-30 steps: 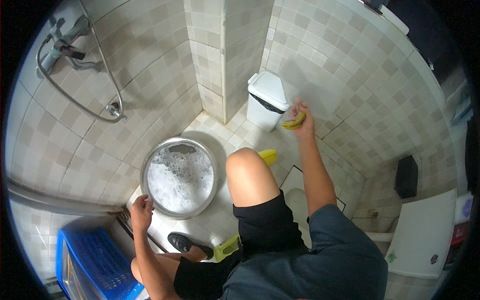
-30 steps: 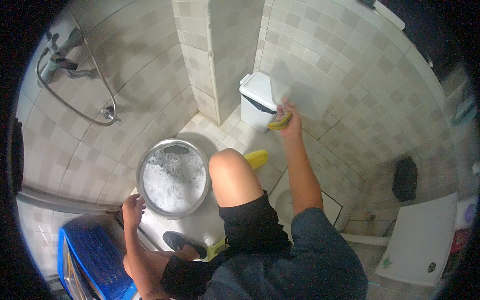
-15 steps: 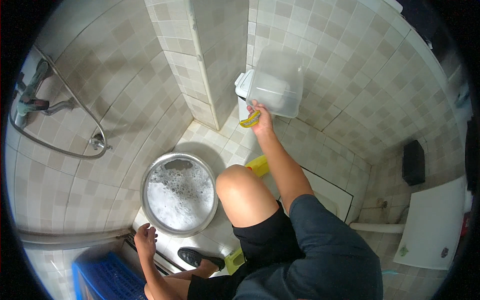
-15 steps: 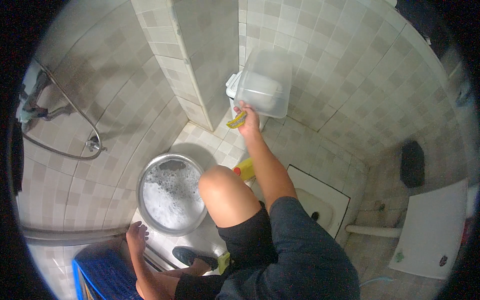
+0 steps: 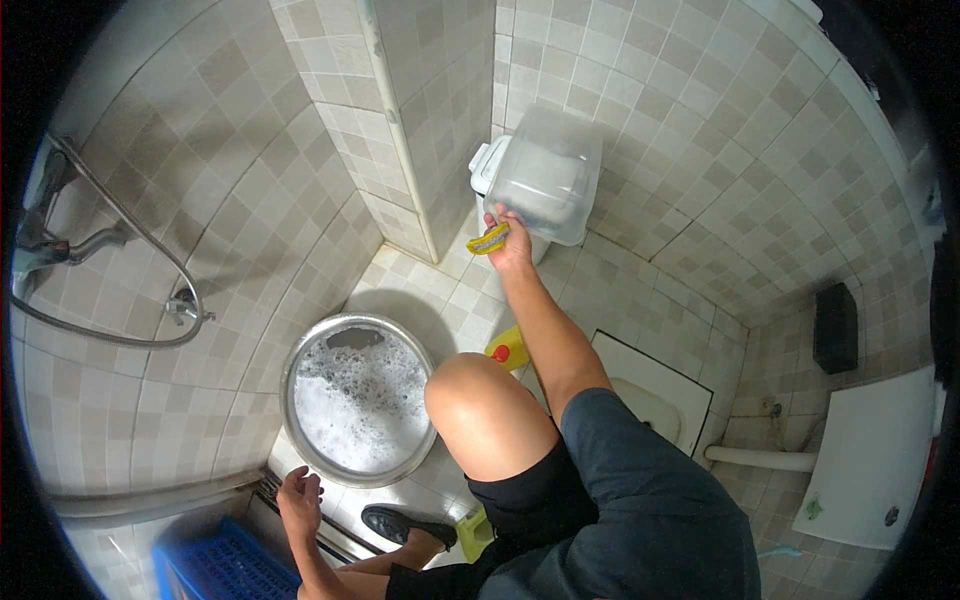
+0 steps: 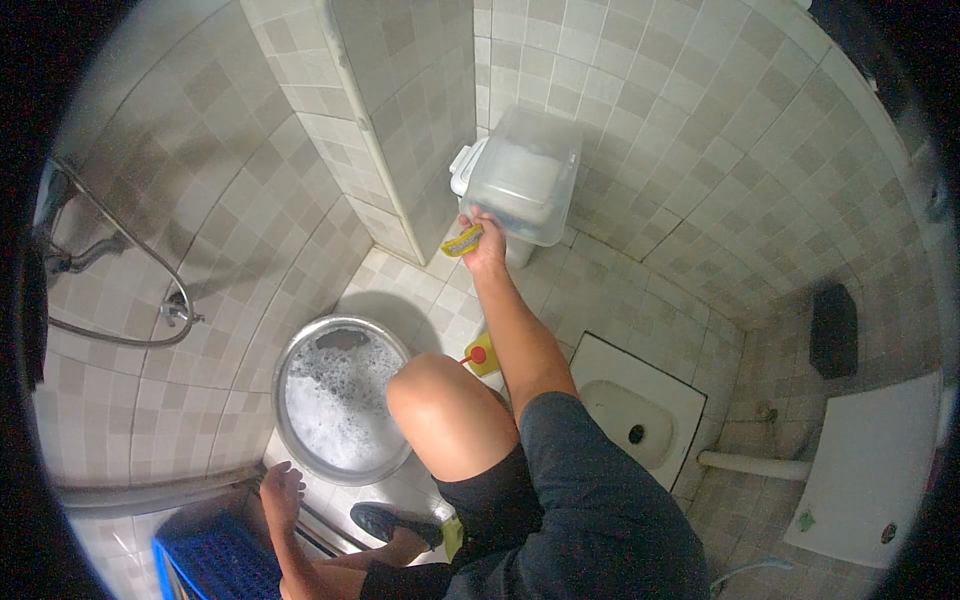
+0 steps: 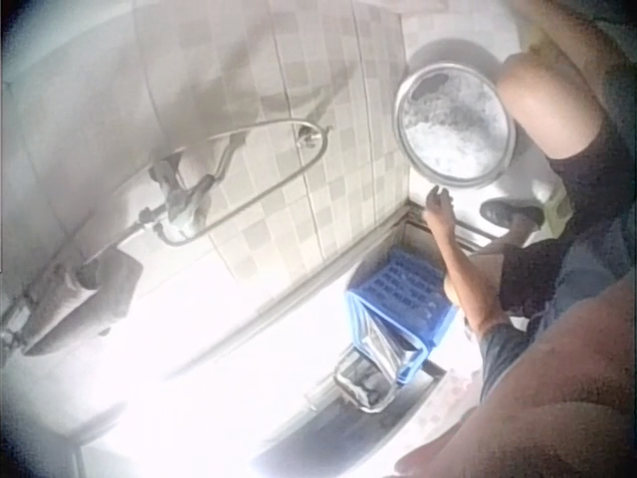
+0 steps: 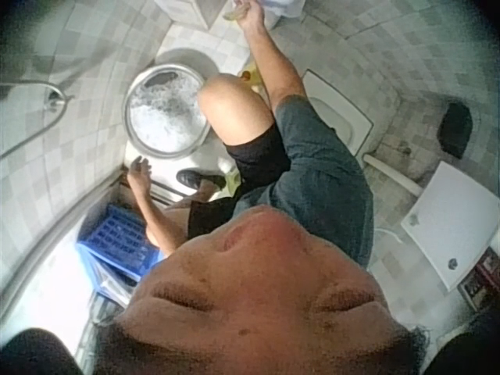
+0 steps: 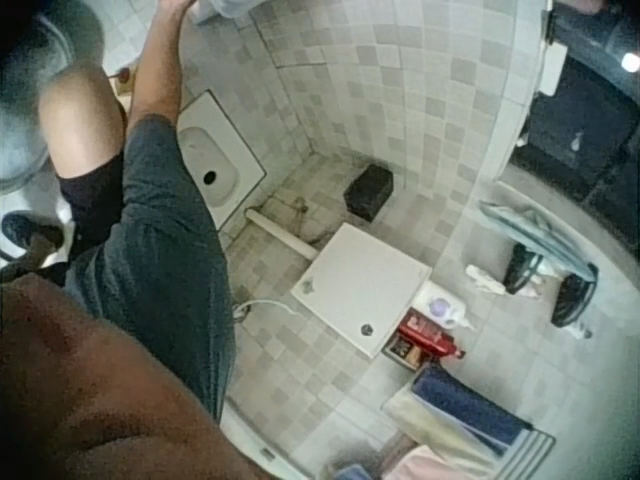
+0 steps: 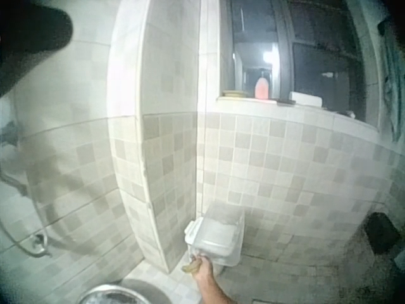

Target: The person cleans a plastic container using a sponge in a basin of soapy water, then rinses it with a shower head.

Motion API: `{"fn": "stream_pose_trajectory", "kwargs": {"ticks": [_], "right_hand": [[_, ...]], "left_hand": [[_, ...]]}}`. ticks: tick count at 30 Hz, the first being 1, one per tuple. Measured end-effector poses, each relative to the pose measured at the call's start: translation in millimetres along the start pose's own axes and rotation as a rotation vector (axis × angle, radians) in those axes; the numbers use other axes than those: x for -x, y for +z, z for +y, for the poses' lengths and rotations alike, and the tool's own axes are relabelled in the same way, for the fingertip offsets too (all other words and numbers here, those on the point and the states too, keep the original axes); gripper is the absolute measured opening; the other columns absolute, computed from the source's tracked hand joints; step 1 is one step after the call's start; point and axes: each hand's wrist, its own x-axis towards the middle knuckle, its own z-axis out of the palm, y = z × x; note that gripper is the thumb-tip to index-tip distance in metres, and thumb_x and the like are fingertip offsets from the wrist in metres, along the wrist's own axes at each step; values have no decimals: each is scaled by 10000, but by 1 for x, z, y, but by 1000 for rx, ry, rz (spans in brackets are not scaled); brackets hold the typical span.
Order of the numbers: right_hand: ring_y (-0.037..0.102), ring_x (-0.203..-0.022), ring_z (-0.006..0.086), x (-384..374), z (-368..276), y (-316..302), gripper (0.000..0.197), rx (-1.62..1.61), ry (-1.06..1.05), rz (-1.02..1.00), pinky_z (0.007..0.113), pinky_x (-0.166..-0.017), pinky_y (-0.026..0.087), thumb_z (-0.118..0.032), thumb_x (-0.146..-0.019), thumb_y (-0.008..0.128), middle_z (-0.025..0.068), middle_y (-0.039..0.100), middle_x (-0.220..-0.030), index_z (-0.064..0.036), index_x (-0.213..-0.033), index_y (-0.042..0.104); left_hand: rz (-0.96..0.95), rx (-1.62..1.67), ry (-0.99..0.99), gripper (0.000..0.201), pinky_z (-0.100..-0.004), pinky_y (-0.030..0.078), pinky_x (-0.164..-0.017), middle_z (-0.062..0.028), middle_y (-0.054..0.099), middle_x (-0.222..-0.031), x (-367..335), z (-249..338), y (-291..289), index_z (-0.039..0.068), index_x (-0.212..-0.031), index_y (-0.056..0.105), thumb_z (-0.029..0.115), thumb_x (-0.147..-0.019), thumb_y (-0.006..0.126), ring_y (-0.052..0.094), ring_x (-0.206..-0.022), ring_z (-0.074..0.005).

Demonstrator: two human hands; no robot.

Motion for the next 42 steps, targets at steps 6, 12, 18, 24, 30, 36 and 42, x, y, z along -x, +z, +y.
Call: {"fn": "stream_pose_trajectory", "kwargs": {"ticks": [6,12,18,24,30,36,42], "right_hand": [[658,-935,328,-18,4,-4,315,-12,-45,-1,407,-738,501,50,-861,550,77,649,-1258,-155,-1093,486],[593,-1052,344,-17,17,20,259,-90,-83,25,473,-924,565,115,-885,511,200,586,-1264,-57,-1077,491],[626,-970,366,-18,18,31,280,-111,-43,-6,430,-859,562,105,-882,511,157,618,-1260,-81,-1089,477],[638,-964,365,-21,24,24,277,-118,-62,35,448,-874,570,103,-868,521,159,625,-1247,-84,-1068,480],[624,-994,312,-26,27,15,278,-112,-56,-30,456,-856,598,108,-864,539,170,608,-1196,-49,-1090,502],[647,-850,280,-26,31,12,311,-113,-35,7,382,-837,542,36,-811,652,122,670,-1110,-97,-1073,551],[623,-873,298,-31,22,-4,151,-62,80,30,424,-778,573,-20,-879,612,134,595,-1022,-24,-1027,587]], "left_hand": [[-18,-2,26,419,-302,542,-645,-173,737,-838,-6,5,6,-138,-1206,633,171,-924,642,704,-719,-182],[-41,-51,30,407,-304,544,-648,-169,737,-813,-7,3,8,-129,-1193,641,178,-925,644,706,-718,-181],[-44,-34,24,399,-305,552,-656,-165,738,-811,-11,-3,12,-128,-1192,636,174,-932,650,709,-722,-181],[-67,-50,23,369,-306,557,-669,-159,744,-824,-11,5,13,-125,-1186,640,148,-939,645,714,-728,-184],[-64,-98,41,368,-303,548,-663,-158,737,-811,-14,8,14,-123,-1183,645,151,-938,648,709,-723,-181],[-47,-89,65,378,-299,538,-684,-157,730,-803,-13,1,10,-119,-1187,647,160,-933,657,697,-729,-186],[-46,-136,64,361,-328,544,-702,-162,733,-808,-7,14,17,-91,-1185,662,159,-924,667,702,-743,-200]]}}
